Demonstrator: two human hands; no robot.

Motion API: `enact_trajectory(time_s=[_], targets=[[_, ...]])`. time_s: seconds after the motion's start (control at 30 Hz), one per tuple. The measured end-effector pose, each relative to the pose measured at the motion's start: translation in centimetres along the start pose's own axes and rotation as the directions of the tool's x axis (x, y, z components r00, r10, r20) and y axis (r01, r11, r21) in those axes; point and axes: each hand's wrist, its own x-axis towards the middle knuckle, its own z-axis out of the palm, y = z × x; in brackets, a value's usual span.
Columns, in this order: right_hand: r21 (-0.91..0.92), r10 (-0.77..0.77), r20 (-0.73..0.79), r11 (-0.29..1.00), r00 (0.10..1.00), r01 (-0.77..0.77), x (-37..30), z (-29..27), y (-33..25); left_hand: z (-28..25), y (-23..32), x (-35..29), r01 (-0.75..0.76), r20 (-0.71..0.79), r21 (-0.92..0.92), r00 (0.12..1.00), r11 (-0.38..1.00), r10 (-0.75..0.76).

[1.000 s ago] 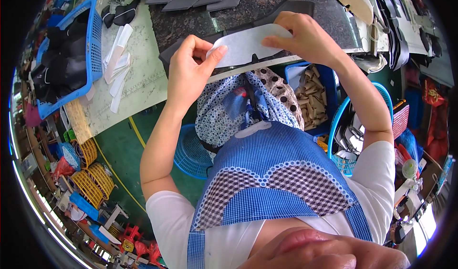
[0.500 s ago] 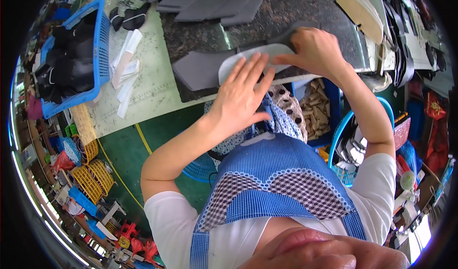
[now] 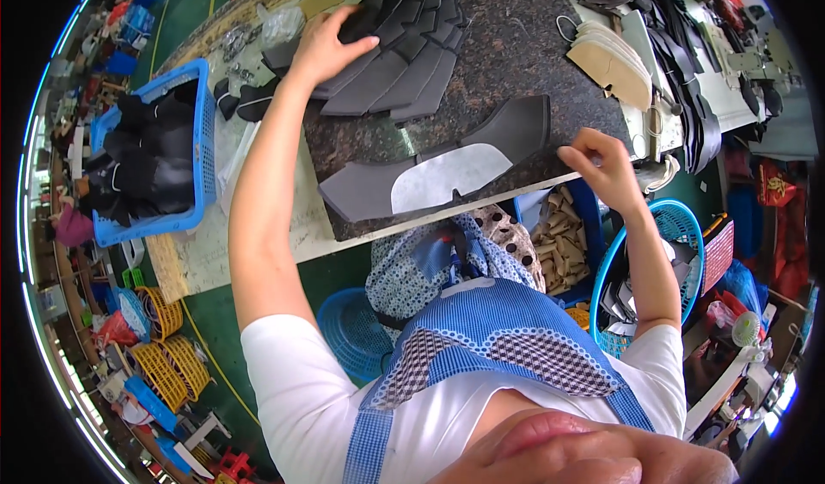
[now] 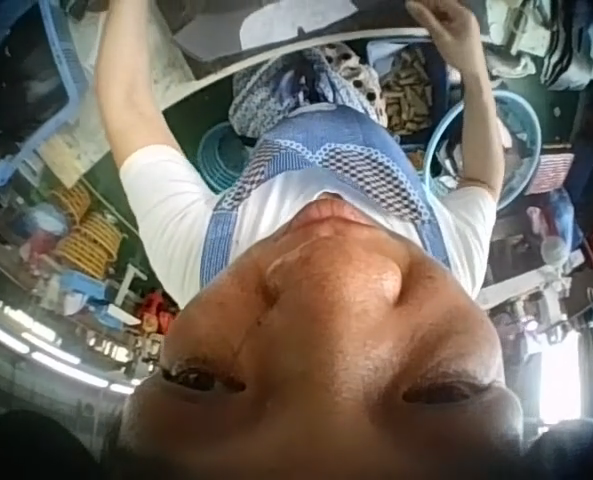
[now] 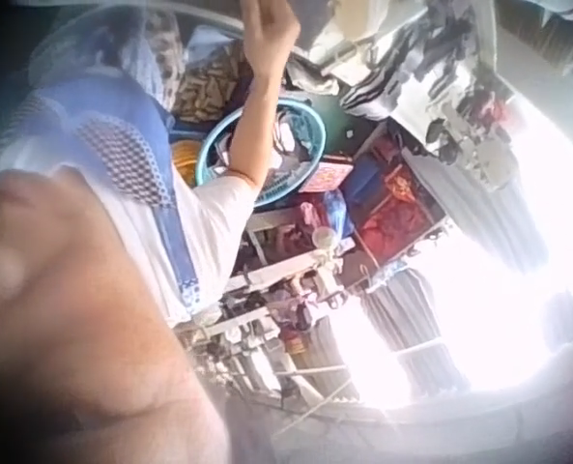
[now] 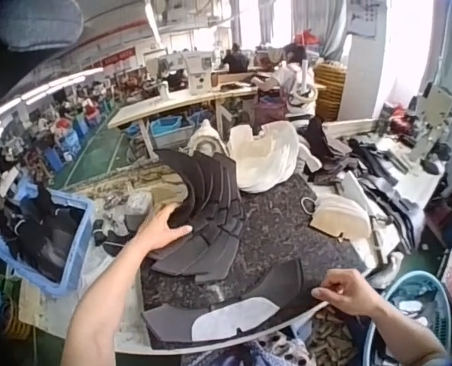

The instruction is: Preparing shoe upper components by attaching white lining pieces to black upper parts.

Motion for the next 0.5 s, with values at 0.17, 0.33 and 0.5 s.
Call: enact_trajectory(time_s=[0.17, 0.33, 0.5], targets=[[0.090, 0.163, -0.122, 0.984, 0.979, -0.152, -1.7, -4.3, 3.7, 0.1, 7.6, -3.7, -0.246, 0.009, 0.165, 0.969, 0.955, 0.248], [-0.150, 0.015, -0.262, 0.987, 0.965, -0.056, 1.3, -6.0, 2.7, -2.4, 8.1, -4.0, -0.327, 0.113, 0.041, 0.941, 0.944, 0.320], [-0.647, -0.362, -0.498, 0.760, 0.788, -0.060, 5.2, -9.0, 7.4, -5.2, 12.7, -5.6, -0.305, -0.157, 0.187, 0.929, 0.934, 0.335]])
